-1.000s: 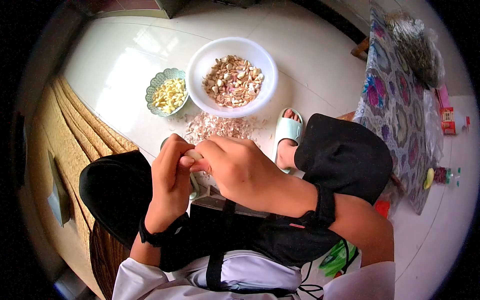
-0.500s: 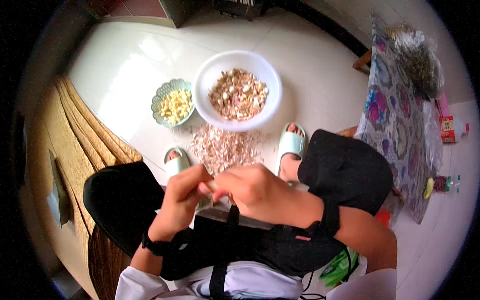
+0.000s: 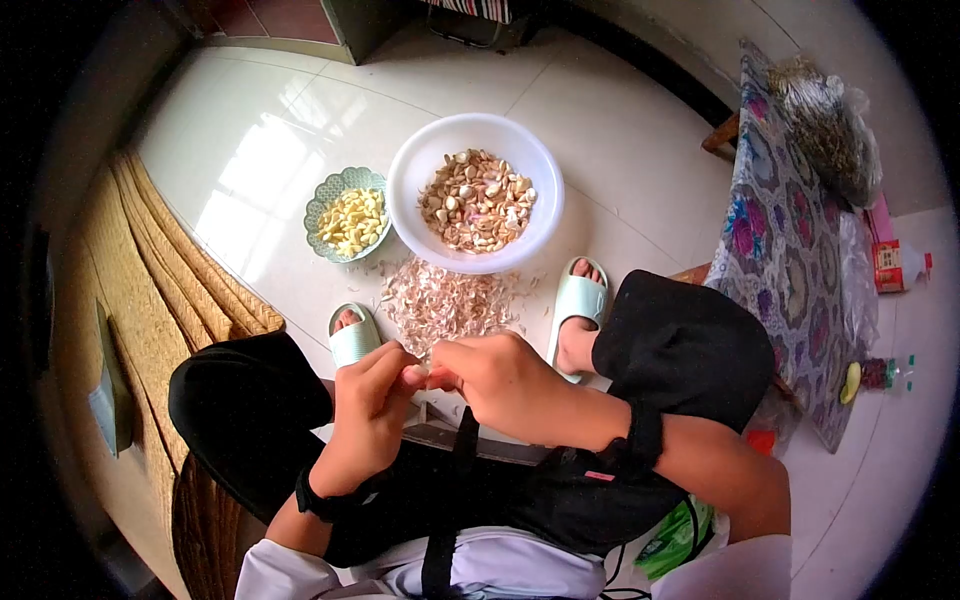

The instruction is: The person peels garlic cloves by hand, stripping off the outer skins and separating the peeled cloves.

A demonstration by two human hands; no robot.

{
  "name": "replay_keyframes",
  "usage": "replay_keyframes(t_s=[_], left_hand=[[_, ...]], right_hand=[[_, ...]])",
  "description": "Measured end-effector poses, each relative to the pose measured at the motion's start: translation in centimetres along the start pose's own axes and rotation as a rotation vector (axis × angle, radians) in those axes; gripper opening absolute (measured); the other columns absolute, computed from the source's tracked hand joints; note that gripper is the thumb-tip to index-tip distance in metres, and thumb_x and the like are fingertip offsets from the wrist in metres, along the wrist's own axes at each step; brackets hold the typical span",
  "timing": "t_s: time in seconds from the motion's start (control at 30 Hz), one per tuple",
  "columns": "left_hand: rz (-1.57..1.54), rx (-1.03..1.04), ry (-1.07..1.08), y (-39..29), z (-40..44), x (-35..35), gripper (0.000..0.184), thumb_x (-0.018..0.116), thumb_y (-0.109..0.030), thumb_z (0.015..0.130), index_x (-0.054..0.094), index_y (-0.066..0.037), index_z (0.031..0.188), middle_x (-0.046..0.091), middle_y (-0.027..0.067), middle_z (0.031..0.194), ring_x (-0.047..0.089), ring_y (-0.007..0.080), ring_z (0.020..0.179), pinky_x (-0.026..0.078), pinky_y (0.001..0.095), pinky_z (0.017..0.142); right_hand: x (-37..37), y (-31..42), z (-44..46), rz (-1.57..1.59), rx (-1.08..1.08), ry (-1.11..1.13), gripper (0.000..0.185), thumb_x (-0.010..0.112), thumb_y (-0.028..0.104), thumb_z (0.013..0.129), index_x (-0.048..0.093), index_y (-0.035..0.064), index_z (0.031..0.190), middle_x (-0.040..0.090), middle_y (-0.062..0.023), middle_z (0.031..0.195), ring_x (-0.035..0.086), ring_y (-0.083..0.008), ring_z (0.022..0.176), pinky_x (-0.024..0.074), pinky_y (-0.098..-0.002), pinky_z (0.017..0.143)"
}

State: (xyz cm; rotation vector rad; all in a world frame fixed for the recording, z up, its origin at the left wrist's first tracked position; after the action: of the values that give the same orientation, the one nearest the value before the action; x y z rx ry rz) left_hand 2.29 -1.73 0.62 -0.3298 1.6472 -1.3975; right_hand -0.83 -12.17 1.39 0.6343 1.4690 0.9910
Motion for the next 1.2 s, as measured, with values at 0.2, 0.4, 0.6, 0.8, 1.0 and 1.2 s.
replay_keyframes(t_s=[0.2,0.4,0.6,0.8,1.0,1.2], left_hand=[[-0.142,-0.168,0.065,0.8,0.0,0.1,0.019,0.055,-0.013,0.083,0.052,0.003,0.072,0.050,0.0145,0.062,0.047,0.0314,0.053,0.038,0.0338,0.049],[-0.366,-0.316,0.153,2.5,-0.4,0.5,0.021,0.052,-0.016,0.086,0.054,0.003,0.077,0.051,0.0113,0.062,0.049,0.0192,0.055,0.038,0.0286,0.052],[-0.804,-0.389,0.075,2.6,0.0,-0.3,0.013,0.055,-0.008,0.084,0.055,0.002,0.091,0.055,0.0038,0.075,0.054,0.0086,0.068,0.043,0.0206,0.057],[-0.826,-0.352,-0.027,3.2,-0.1,-1.4,0.025,0.059,0.001,0.079,0.053,0.003,0.103,0.057,0.0074,0.094,0.056,0.0114,0.077,0.046,0.0227,0.066],[-0.884,-0.352,-0.114,3.3,-0.1,-1.8,0.033,0.060,0.003,0.077,0.051,0.002,0.109,0.056,0.0089,0.099,0.055,0.0135,0.087,0.047,0.0254,0.074],[-0.962,-0.303,-0.101,3.3,0.1,-1.8,0.040,0.057,0.003,0.079,0.044,0.000,0.117,0.055,0.0116,0.102,0.055,0.0165,0.092,0.048,0.0293,0.077]], right_hand=[[1.3,-2.3,-0.4,0.401,0.295,0.102,0.010,0.047,-0.008,0.069,0.052,-0.0001,0.073,0.056,-0.0099,0.061,0.055,-0.0193,0.052,0.0416,-0.0296,0.048],[0.9,-1.4,0.2,0.260,0.150,-0.010,0.015,0.041,-0.008,0.070,0.052,0.0004,0.074,0.053,-0.0076,0.057,0.052,-0.0148,0.050,0.0400,-0.0270,0.047],[0.1,-0.9,1.6,0.322,0.157,-0.025,0.004,0.049,0.000,0.080,0.052,0.0010,0.077,0.054,-0.0093,0.058,0.053,-0.0184,0.052,0.0402,-0.0289,0.049],[0.1,0.2,1.9,0.122,-0.062,-0.093,0.004,0.052,0.004,0.082,0.051,0.0010,0.080,0.054,-0.0134,0.069,0.054,-0.0306,0.061,0.0411,-0.0351,0.052],[-0.2,0.5,2.0,0.036,-0.053,-0.105,0.007,0.051,0.004,0.084,0.055,-0.0018,0.083,0.055,-0.0085,0.067,0.058,-0.0177,0.059,0.0432,-0.0264,0.053],[-0.9,0.2,2.2,0.037,0.012,-0.192,0.006,0.053,0.002,0.083,0.056,-0.0025,0.084,0.057,-0.0080,0.069,0.057,-0.0143,0.060,0.0433,-0.0249,0.054]])
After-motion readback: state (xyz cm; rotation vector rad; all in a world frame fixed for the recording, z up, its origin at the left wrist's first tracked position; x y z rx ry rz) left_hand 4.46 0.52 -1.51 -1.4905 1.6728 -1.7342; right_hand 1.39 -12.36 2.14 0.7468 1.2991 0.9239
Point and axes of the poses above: each hand's wrist, its own z-axis towards the middle knuckle, its own x-axis out of the palm, y = z × x, the point moved 7 cm from there along z, towards the middle knuckle
